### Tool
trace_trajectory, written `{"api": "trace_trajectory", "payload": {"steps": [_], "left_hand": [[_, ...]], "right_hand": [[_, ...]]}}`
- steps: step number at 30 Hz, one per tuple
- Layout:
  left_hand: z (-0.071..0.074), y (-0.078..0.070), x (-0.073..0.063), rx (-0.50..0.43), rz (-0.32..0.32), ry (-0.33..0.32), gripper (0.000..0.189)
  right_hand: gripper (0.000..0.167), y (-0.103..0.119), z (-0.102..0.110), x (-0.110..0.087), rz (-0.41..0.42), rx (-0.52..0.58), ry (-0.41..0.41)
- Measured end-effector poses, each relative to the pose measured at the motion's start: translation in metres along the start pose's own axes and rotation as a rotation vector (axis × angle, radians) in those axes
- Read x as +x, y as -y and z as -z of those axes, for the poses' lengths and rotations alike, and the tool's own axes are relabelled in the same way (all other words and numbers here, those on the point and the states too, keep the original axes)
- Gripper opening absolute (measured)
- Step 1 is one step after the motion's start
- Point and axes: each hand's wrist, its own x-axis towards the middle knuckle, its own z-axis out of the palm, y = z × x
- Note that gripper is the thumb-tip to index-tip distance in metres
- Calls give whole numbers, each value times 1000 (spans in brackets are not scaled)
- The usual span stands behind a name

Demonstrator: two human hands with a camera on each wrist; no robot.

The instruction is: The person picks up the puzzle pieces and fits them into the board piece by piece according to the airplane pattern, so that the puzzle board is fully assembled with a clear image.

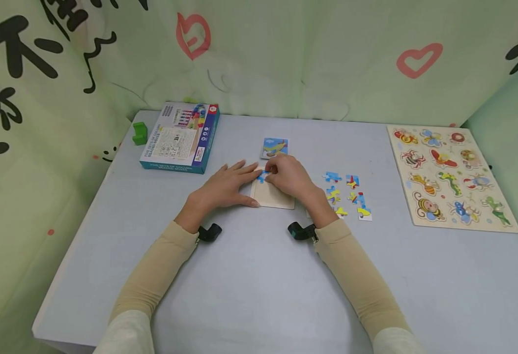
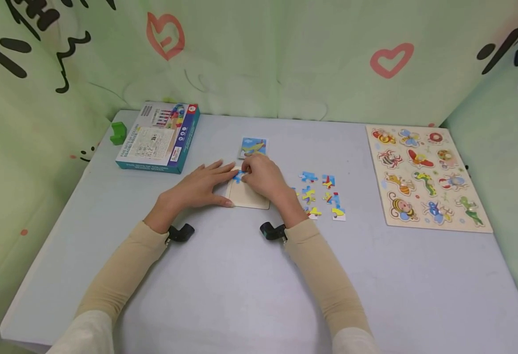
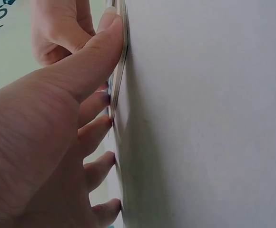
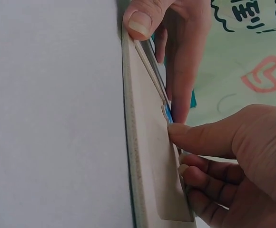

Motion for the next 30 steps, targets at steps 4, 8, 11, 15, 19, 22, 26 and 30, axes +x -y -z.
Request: {"api": "trace_trajectory", "payload": {"steps": [4, 8, 11, 15, 19, 22, 26, 30], "left_hand": [[-1, 0, -1, -6, -15, 6, 94], [-1, -2, -1, -22, -14, 20, 91], [-1, -5, -1, -12, -3, 33, 91], [2, -9, -1, 30, 12, 48, 91], [4, -12, -2, 50, 26, 56, 91], [4, -13, -2, 48, 28, 56, 90], [4, -13, -2, 38, 31, 55, 90], [5, -12, -2, 27, 36, 56, 91]], "right_hand": [[17, 0, 0, -1, 0, 2, -5], [18, 0, -1, -1, -4, -1, -5], [18, -2, 1, -2, 3, -7, 1], [18, -7, 10, -8, 15, 3, -9], [20, -17, 27, -19, 2, 25, -42], [22, -29, 40, -29, -26, 29, -61], [28, -49, 55, -44, -83, 36, -64], [31, -70, 70, -58, -122, 42, -63]]}}
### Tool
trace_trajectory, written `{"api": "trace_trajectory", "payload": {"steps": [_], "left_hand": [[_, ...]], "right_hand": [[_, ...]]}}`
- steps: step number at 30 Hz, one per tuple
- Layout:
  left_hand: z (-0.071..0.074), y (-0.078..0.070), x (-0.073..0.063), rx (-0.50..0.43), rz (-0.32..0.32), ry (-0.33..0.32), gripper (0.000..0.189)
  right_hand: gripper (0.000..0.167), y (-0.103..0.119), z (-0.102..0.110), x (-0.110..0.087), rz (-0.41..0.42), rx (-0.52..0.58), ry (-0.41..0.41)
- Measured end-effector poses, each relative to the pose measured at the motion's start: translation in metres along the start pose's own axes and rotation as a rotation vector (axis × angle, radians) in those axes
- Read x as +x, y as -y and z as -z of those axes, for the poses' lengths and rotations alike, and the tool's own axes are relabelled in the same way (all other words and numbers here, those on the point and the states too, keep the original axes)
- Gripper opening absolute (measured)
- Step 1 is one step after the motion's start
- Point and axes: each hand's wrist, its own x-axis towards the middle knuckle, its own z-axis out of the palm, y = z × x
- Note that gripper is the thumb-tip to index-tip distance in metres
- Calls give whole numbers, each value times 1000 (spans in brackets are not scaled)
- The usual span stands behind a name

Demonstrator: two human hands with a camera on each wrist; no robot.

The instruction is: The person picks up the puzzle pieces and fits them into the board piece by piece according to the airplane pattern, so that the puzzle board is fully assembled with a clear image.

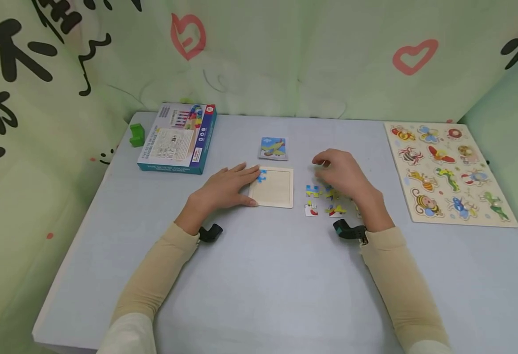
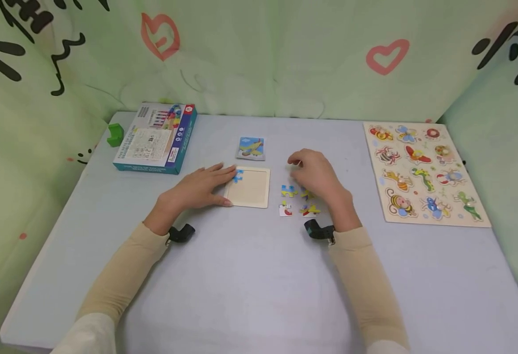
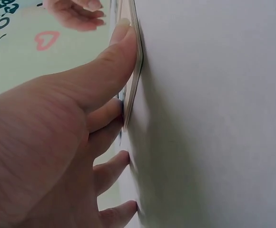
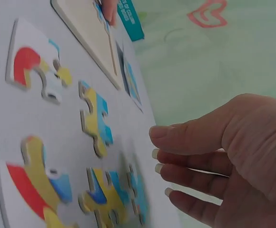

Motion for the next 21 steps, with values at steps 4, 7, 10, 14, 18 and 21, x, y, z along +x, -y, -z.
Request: {"api": "trace_trajectory", "payload": {"steps": [4, 7, 10, 14, 18, 21], "left_hand": [[0, 2, 1, -8, -5, 2, 92], [-1, 3, 1, -9, -4, 4, 92], [-1, 4, 2, -7, -1, 6, 92], [-2, 3, 2, -11, -3, 2, 93], [-3, 3, 3, -15, -8, -8, 93], [-3, 4, 2, -19, -2, -8, 92]], "right_hand": [[36, -17, 13, -7, -19, -10, 11], [39, -26, 18, -9, -34, -20, 28], [41, -32, 19, -10, -39, -30, 51], [40, -37, 16, -9, -24, -68, 63], [36, -38, 14, -9, 0, -107, 58], [34, -37, 13, -8, 9, -112, 66]]}}
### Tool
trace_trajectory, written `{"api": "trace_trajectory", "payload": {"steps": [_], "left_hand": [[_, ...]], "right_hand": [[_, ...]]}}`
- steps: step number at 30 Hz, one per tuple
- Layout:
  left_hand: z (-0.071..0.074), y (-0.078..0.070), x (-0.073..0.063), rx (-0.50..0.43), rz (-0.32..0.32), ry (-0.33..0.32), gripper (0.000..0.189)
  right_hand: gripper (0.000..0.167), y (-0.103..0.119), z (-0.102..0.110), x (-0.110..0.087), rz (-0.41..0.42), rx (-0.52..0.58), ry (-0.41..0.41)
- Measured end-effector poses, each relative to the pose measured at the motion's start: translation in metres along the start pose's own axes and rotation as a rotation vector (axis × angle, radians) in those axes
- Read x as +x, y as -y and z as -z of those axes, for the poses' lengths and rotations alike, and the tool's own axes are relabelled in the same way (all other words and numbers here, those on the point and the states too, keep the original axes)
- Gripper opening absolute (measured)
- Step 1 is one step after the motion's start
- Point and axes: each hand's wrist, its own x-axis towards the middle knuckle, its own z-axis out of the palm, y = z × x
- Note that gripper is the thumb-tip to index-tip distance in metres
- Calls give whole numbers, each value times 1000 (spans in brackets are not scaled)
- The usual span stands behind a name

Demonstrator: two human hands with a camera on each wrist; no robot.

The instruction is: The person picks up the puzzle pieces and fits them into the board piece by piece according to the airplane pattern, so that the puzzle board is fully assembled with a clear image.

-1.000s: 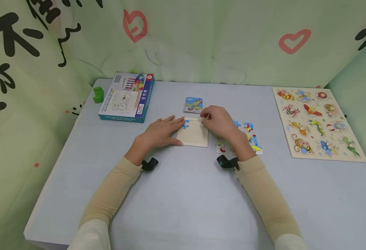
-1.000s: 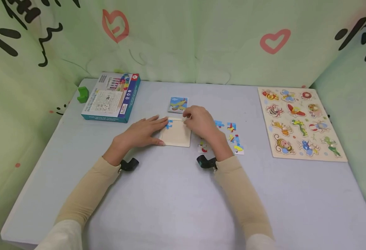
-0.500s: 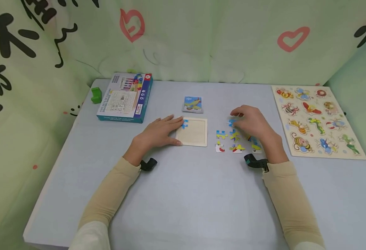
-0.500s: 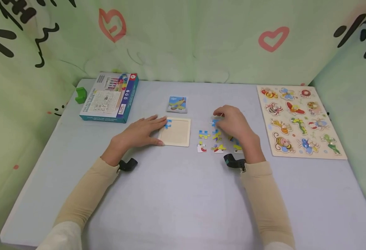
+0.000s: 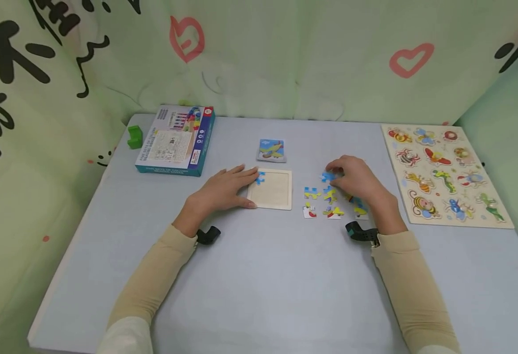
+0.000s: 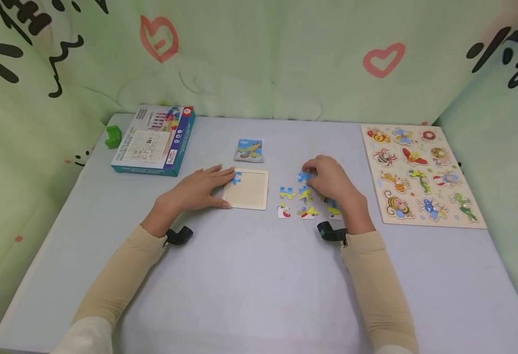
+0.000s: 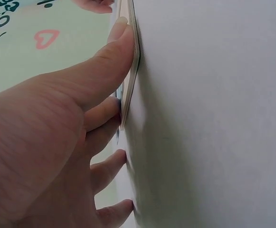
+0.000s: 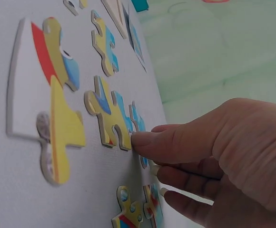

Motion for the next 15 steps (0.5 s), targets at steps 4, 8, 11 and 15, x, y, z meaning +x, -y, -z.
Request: {"api": "trace_trajectory", "payload": {"steps": [4, 8, 11, 15], "left_hand": [[-1, 0, -1, -2, -2, -2, 91], [-1, 0, -1, 1, -6, -7, 91], [-1, 0, -1, 4, -4, -7, 91], [-1, 0, 0, 4, 0, -2, 91]], "right_hand": [[33, 1, -1, 0, -22, 11, 4], [31, -1, -1, 1, -40, 37, -2], [29, -2, -1, 1, -35, 58, -8], [24, -3, -3, 0, -19, 72, -14]]}}
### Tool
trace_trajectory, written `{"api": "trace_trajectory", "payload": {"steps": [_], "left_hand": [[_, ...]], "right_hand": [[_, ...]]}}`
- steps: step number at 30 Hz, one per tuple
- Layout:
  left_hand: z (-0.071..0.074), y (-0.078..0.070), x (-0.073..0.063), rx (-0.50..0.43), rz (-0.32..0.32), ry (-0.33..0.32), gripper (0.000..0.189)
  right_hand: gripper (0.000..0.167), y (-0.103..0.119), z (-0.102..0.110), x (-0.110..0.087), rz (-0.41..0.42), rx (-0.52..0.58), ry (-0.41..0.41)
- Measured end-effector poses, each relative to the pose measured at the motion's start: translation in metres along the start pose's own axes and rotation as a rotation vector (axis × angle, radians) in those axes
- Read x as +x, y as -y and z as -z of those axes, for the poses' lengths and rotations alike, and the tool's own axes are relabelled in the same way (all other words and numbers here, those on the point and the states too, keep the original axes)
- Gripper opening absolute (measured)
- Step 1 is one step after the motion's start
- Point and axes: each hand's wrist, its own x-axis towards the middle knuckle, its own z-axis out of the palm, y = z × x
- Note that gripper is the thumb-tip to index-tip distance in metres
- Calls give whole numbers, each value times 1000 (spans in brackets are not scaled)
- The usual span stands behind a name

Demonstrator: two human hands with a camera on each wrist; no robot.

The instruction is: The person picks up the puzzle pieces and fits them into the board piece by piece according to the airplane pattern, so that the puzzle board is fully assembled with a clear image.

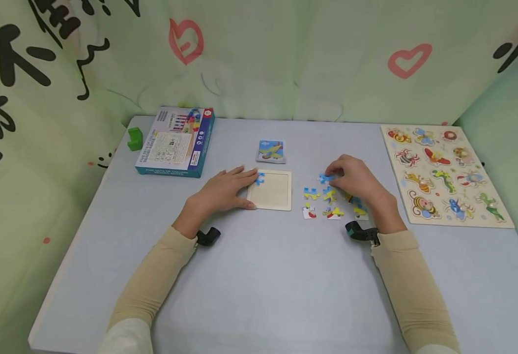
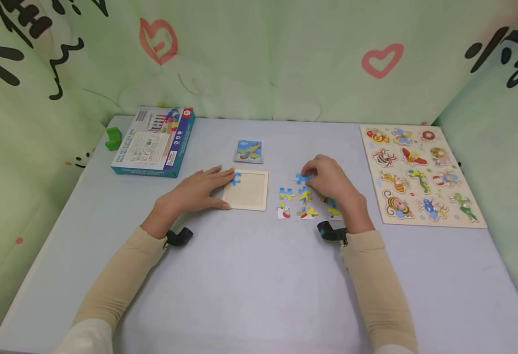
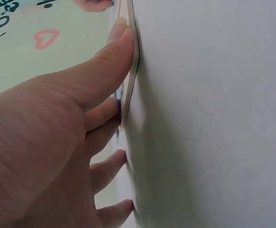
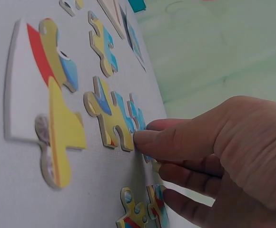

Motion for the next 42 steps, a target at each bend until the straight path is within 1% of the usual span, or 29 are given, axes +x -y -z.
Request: {"api": "trace_trajectory", "payload": {"steps": [3, 7, 11, 13, 20, 25, 33, 38, 42], "left_hand": [[0, 0, 0, -5, -1, 4, 92], [0, 0, 0, -3, -6, 3, 91], [-1, 1, 1, 1, -11, -3, 91], [-2, 1, 1, -3, -14, -5, 91], [-3, 1, 1, -15, -18, -6, 90], [-2, 1, 0, -15, -2, -10, 90], [0, 0, -1, -18, -1, -6, 91], [0, 0, -1, -20, -4, -13, 91], [0, 0, 0, -20, 0, -9, 92]], "right_hand": [[25, 0, -1, -1, 3, 4, 8], [29, 0, -1, -1, -1, -19, 16], [27, 0, 0, 0, 0, -50, 14], [25, 0, 0, 1, -4, -49, 16], [16, -1, 0, 2, -23, 42, 17], [12, 1, 1, 3, -13, 87, -12], [8, 7, 2, 4, -21, 128, -81], [9, 11, -7, 9, 0, 166, -126], [11, 16, -16, 14, 22, 188, -137]]}}
